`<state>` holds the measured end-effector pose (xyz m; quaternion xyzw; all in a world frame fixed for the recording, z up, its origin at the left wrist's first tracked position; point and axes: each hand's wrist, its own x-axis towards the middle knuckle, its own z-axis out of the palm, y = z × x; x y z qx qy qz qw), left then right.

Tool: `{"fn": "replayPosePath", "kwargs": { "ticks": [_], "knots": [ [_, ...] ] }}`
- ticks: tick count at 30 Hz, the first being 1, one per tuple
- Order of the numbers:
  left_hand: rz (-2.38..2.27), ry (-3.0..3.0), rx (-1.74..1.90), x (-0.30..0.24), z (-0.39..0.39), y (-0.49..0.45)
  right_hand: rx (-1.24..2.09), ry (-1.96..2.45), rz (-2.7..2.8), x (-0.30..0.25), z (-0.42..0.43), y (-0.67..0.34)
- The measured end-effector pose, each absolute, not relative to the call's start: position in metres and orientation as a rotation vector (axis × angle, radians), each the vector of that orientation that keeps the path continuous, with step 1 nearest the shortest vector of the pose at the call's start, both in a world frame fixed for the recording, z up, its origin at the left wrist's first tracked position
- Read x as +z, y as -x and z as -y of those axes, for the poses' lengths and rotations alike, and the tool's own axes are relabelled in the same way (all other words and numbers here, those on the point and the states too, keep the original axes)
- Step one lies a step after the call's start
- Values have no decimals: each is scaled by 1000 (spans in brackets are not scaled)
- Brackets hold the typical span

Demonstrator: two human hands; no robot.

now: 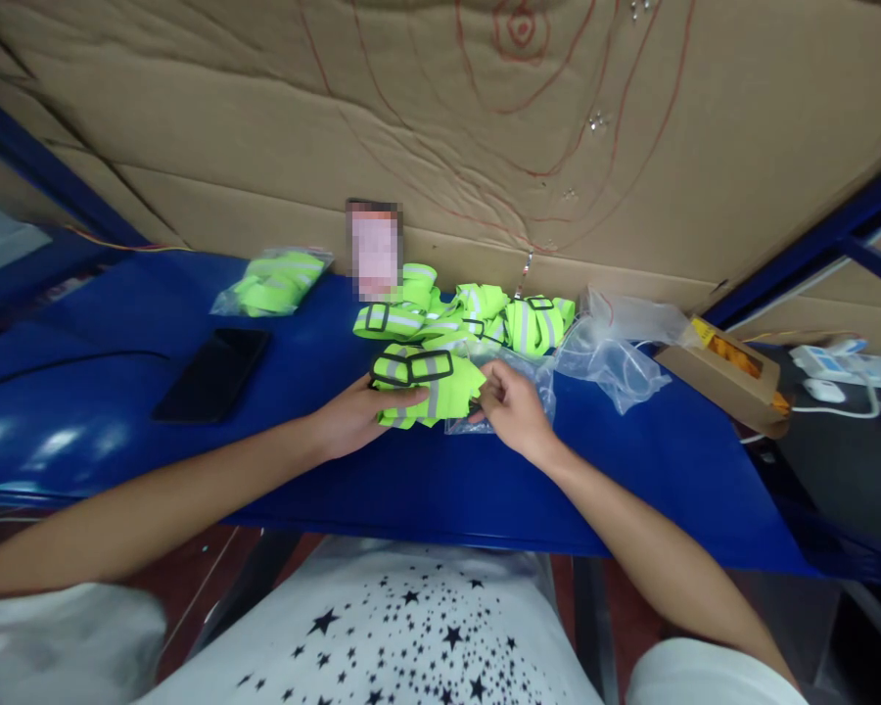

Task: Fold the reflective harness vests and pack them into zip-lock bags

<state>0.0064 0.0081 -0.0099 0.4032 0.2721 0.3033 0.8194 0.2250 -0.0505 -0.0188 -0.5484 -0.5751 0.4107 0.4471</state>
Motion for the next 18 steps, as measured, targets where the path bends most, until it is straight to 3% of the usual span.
{"fn": "replayPosePath", "kwargs": {
  "ticks": [12, 18],
  "knots": [
    [-679, -890, 820, -10, -12, -8, 819, 1303, 1440, -10, 56, -218],
    [-686, -1070, 941, -19, -3, -12, 871, 1293, 1483, -14, 63, -206]
  ]
}}
